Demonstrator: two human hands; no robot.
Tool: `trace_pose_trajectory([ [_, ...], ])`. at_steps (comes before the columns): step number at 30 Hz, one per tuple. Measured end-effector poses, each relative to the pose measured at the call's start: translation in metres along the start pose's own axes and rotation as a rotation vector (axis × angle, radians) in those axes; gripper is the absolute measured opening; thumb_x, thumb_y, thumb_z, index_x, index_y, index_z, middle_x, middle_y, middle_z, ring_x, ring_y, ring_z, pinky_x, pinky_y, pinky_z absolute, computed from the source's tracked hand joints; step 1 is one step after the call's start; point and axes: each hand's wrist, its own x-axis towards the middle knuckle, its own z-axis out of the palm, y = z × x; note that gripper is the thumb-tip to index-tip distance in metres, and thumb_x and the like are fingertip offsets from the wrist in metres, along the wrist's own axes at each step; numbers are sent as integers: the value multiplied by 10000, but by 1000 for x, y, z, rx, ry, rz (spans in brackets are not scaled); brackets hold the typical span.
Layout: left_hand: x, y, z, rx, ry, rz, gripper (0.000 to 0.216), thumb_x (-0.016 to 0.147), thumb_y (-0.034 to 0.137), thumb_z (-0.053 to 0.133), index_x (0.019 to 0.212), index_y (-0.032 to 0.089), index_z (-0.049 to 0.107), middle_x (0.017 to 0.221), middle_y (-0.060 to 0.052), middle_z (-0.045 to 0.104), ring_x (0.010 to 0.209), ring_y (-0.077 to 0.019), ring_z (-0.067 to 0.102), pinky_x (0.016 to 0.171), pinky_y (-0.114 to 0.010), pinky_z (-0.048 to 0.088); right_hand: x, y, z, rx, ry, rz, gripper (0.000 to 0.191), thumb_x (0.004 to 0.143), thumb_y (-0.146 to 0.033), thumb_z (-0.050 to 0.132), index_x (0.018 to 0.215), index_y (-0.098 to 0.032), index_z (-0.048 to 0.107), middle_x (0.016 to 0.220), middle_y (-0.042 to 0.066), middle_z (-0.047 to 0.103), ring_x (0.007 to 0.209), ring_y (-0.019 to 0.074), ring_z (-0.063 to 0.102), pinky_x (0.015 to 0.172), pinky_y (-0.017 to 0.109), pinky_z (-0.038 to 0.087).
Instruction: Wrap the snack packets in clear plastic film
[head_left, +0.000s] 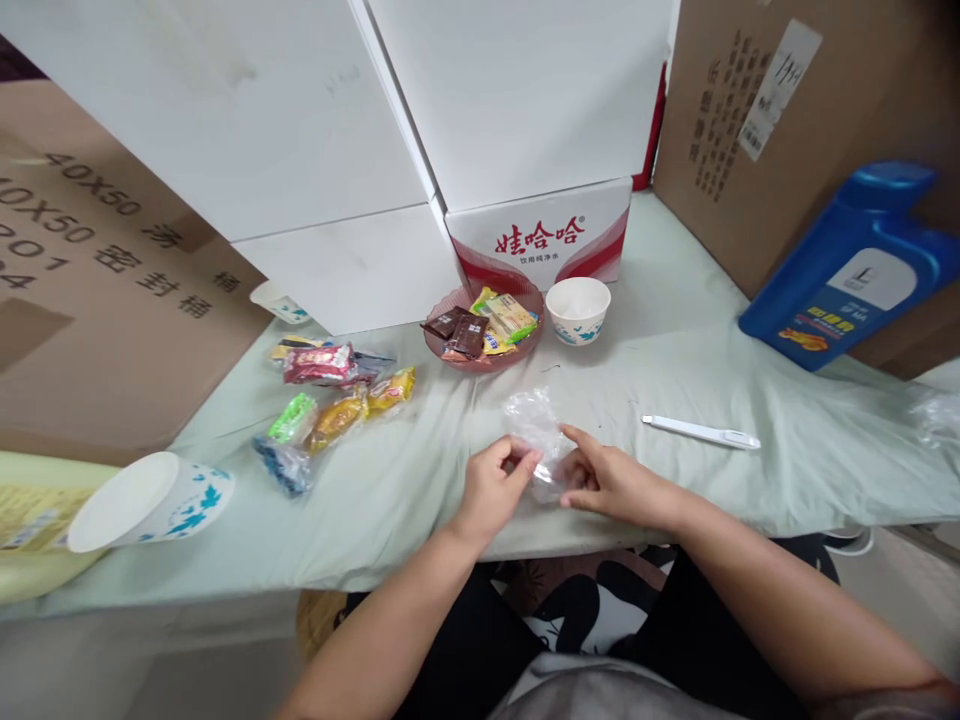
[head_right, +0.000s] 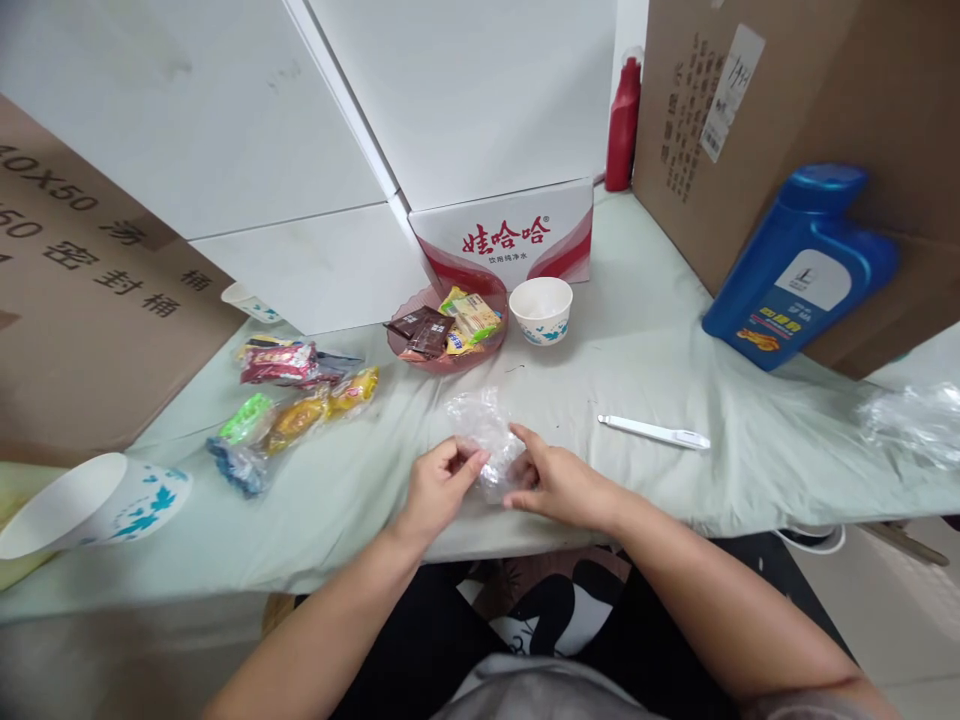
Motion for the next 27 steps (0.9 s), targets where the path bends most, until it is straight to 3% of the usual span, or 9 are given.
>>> trace_pose_trajectory([
  [3,9,-10,3,127,32,-79,220,798,381,655,901,195,599,648,36,638,591,-130,583,612,-254,446,7,-2,13,-65,153,84,797,822,-147,564,1512,-152,166,885,35,690,710,148,609,712,287,466],
  [6,10,-12,8,249,36,-102,454,778,348,681,1174,192,519,643,56,630,602,-146,600,635,-271,439,7,-5,16,-107,179,74,789,811,-124,540,1509,-141,173,826,12,684,682,147,603,689,277,456],
  [10,8,-10,10,246,48,-81,657,801,312,658,1359,184,336,665,66,620,612,-149,612,616,-263,435,3,-10,13,-159,132,37,587,809,-122,524,1387,-157,426,779,4,678,674,145,610,665,261,447],
  [14,6,-10,5,134,53,-39,471,876,327,566,1288,200,375,749,24,667,679,-152,641,678,-275,468,1,-14,11,-221,98,29,408,814,-138,520,1215,-163,591,770,17,683,695,155,630,671,261,453],
  [18,1,-8,-1,77,-1,-18,237,940,298,432,1160,212,451,766,1,683,756,-166,669,732,-293,483,3,-12,10,-252,108,38,437,808,-126,510,1237,-155,589,770,20,683,701,159,634,667,257,453],
  [21,-3,-6,-2,144,-103,37,232,907,211,427,1134,217,477,835,-18,695,821,-178,667,766,-308,483,5,-8,10,-281,130,38,502,776,-96,508,1271,-145,574,798,30,691,675,151,609,663,262,454],
  [27,-8,-3,-7,93,-67,35,294,914,264,459,1199,198,432,908,-34,678,787,-164,625,769,-309,471,4,-2,12,-55,230,-19,589,768,-75,463,1342,-202,505,1175,69,684,607,87,543,676,260,493],
])
